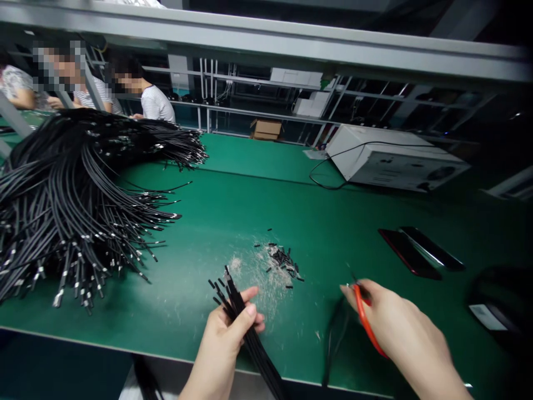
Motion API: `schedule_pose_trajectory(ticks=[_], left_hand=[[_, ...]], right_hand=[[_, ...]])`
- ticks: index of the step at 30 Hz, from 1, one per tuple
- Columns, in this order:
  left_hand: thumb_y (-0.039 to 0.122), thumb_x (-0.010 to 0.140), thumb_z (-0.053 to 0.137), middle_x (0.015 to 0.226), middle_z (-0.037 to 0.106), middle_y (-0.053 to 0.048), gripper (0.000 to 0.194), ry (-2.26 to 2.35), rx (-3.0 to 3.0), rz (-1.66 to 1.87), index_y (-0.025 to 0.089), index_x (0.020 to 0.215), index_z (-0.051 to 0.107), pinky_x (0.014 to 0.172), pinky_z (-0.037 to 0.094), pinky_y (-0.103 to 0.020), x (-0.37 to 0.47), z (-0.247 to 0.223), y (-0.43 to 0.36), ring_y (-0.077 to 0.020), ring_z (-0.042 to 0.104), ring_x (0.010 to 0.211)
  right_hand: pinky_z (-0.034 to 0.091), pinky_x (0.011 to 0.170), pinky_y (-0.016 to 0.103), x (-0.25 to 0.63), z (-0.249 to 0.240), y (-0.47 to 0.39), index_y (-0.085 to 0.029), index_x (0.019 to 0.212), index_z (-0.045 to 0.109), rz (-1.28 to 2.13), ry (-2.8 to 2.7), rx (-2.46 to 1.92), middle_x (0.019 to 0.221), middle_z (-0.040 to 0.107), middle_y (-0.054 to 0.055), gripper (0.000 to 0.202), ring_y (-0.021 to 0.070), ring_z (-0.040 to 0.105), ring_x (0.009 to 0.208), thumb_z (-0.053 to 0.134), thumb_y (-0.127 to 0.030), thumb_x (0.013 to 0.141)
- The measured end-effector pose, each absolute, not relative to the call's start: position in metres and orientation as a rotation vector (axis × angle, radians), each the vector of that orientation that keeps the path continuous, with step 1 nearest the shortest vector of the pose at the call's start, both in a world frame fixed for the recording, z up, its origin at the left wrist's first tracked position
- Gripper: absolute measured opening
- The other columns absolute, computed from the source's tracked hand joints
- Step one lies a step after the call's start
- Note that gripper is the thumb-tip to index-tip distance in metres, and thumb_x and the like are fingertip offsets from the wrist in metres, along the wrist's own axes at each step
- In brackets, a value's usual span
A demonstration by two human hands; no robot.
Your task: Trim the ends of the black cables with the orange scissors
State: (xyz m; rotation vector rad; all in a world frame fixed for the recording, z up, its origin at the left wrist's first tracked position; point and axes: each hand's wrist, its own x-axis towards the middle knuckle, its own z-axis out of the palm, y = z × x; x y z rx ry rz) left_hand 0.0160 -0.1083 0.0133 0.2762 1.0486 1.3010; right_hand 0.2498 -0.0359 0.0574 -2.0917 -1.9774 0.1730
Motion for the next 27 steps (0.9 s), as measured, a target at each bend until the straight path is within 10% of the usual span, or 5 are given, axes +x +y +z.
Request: schedule_pose_trajectory(ticks=[6,11,18,27], left_hand=[[0.028,0.047,0.085,0.066,0.065,-0.002,0.042,1.083,0.238,1.366,0.013,0.078,0.061,0.058,0.052,-0.028,0.027,0.011,-0.106,-0.0209,0.067,0.064],[0.031,0.05,0.083,0.053,0.064,-0.001,0.035,1.116,0.403,1.382,0.013,0.069,0.06,0.049,0.045,-0.022,0.035,0.006,-0.107,-0.0133,0.059,0.048],[0.031,0.048,0.083,0.048,0.064,-0.003,0.035,1.179,0.459,1.318,0.011,0.068,0.062,0.046,0.046,-0.023,0.026,0.001,-0.107,-0.0137,0.057,0.043],[0.041,0.054,0.079,0.057,0.068,-0.007,0.042,1.176,0.418,1.326,0.008,0.079,0.069,0.047,0.051,-0.026,0.029,0.011,-0.106,-0.0219,0.066,0.055]], right_hand=[[0.043,0.053,0.039,0.226,0.05,-0.065,-0.026,0.11,0.057,-0.297,-1.828,-2.04,0.06,0.062,0.011,0.039,0.0308,0.059,0.064,0.045,-0.048,0.081],[0.047,0.054,0.026,0.16,0.049,-0.069,-0.022,0.091,0.064,0.92,-2.012,-1.433,0.072,0.063,0.004,0.029,0.016,0.057,0.058,0.058,-0.046,0.077],[0.035,0.036,0.017,0.149,0.057,-0.051,-0.018,0.084,0.058,1.529,-1.765,-1.281,0.049,0.046,-0.006,0.028,0.0072,0.042,0.04,0.061,-0.044,0.076],[0.039,0.05,0.022,0.149,0.051,-0.049,-0.018,0.07,0.053,0.948,-2.146,-1.197,0.057,0.054,-0.001,0.023,0.0119,0.05,0.055,0.049,-0.034,0.085]])
